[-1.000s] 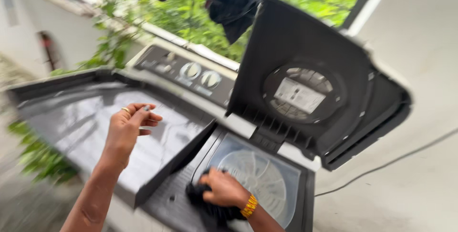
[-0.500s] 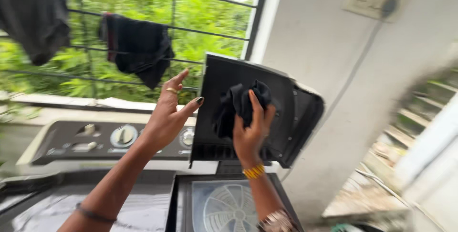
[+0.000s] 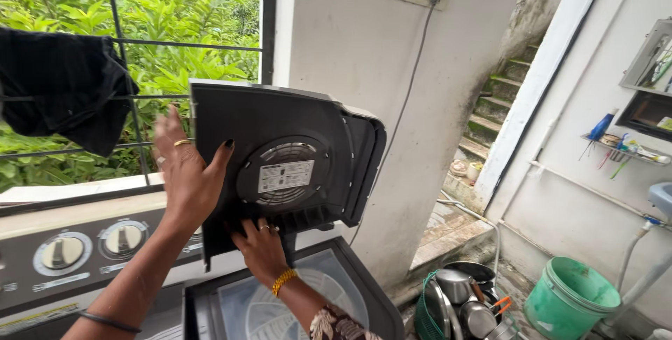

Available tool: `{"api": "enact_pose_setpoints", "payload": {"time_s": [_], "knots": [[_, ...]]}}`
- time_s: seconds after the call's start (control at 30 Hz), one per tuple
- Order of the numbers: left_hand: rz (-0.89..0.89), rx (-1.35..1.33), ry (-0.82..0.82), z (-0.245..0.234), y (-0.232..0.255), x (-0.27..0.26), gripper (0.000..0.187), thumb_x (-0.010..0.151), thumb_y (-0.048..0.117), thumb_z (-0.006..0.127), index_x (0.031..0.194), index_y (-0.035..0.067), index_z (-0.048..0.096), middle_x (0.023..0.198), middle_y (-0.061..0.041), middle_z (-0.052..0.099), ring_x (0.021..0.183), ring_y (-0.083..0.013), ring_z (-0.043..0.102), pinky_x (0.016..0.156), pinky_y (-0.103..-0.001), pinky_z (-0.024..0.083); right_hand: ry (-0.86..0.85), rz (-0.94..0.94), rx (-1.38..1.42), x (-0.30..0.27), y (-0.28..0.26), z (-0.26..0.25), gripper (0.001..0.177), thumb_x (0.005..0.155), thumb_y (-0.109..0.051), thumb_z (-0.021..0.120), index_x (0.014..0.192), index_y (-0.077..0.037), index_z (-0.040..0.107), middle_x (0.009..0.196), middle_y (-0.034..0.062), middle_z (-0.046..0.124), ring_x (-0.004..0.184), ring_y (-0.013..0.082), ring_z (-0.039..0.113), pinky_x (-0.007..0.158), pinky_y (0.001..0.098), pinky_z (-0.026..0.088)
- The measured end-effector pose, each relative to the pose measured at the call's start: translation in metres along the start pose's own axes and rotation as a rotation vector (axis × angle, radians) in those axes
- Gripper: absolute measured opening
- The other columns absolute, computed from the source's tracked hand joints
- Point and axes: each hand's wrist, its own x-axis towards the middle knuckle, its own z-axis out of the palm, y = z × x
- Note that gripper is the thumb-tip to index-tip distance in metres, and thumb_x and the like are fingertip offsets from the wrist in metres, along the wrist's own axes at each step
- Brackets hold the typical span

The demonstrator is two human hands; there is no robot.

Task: The person wipes the exterior surfaces, control panel, and the inside of the spinner compartment of a washing machine using a cloth.

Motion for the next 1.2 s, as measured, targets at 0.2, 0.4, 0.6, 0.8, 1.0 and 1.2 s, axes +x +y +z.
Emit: {"api": "enact_pose_setpoints", "payload": {"time_s": [0.2, 0.4, 0.6, 0.8, 1.0, 1.2], "knots": [[0.296, 0.351, 0.088, -0.004, 0.02, -0.008, 0.107, 0.092, 0.037, 0.076, 0.163, -0.011, 0.012, 0.171, -0.035, 0.005, 0.161, -0.0497, 0.001, 0.129, -0.062, -0.001, 0.048, 0.251, 0.403, 0.021, 0.041, -0.055, 0.072, 0.074, -0.009, 0.077, 0.142, -0.025, 0.062, 0.119, 0.0152, 0.057, 0.107, 0.0329, 0.058, 0.083, 0.0452, 0.057], [0.565, 0.968, 0.129, 0.016, 0.046, 0.0, 0.088, 0.092, 0.026, 0.068, 0.17, 0.009, 0.031, 0.177, -0.013, 0.019, 0.164, -0.0304, 0.009, 0.13, -0.057, -0.001, 0.321, 0.013, 0.118, 0.127, 0.098, -0.111, 0.07, 0.073, -0.009, 0.075, 0.138, -0.03, 0.06, 0.134, 0.0133, 0.055, 0.114, 0.0352, 0.057, 0.093, 0.0474, 0.054], [0.609, 0.838, -0.024, 0.018, 0.058, 0.022, 0.088, 0.084, 0.021, 0.063, 0.168, 0.008, 0.039, 0.175, -0.015, 0.027, 0.163, -0.0323, 0.017, 0.126, -0.062, 0.003, 0.278, 0.103, -0.025, 0.138, 0.142, -0.113, 0.068, 0.088, -0.002, 0.064, 0.147, -0.036, 0.058, 0.125, 0.0068, 0.06, 0.107, 0.0331, 0.061, 0.085, 0.0457, 0.056], [0.612, 0.941, 0.045, 0.021, 0.054, 0.02, 0.079, 0.093, 0.024, 0.059, 0.169, 0.014, 0.04, 0.174, -0.009, 0.032, 0.163, -0.0282, 0.02, 0.126, -0.063, 0.002, 0.324, 0.431, -0.058, 0.098, 0.159, -0.088, 0.08, 0.079, 0.011, 0.065, 0.148, -0.028, 0.058, 0.128, 0.0109, 0.055, 0.11, 0.0346, 0.059, 0.08, 0.0457, 0.055], [0.609, 1.074, 0.06, 0.022, 0.052, 0.018, 0.08, 0.091, 0.027, 0.057, 0.168, 0.017, 0.039, 0.173, -0.007, 0.033, 0.162, -0.0273, 0.02, 0.124, -0.064, 0.0, 0.358, 0.665, 0.092, 0.064, 0.158, -0.064, 0.079, 0.078, 0.011, 0.069, 0.15, -0.017, 0.053, 0.136, 0.0161, 0.046, 0.116, 0.039, 0.055, 0.088, 0.0495, 0.056], [0.608, 1.056, 0.061, 0.024, 0.049, 0.018, 0.079, 0.094, 0.025, 0.057, 0.171, 0.015, 0.038, 0.177, -0.008, 0.029, 0.165, -0.0284, 0.016, 0.125, -0.062, -0.002, 0.29, 0.86, 0.105, 0.021, 0.136, -0.03, 0.079, 0.073, 0.013, 0.07, 0.146, -0.012, 0.053, 0.138, 0.0184, 0.044, 0.125, 0.0442, 0.051, 0.089, 0.0542, 0.052]]}}
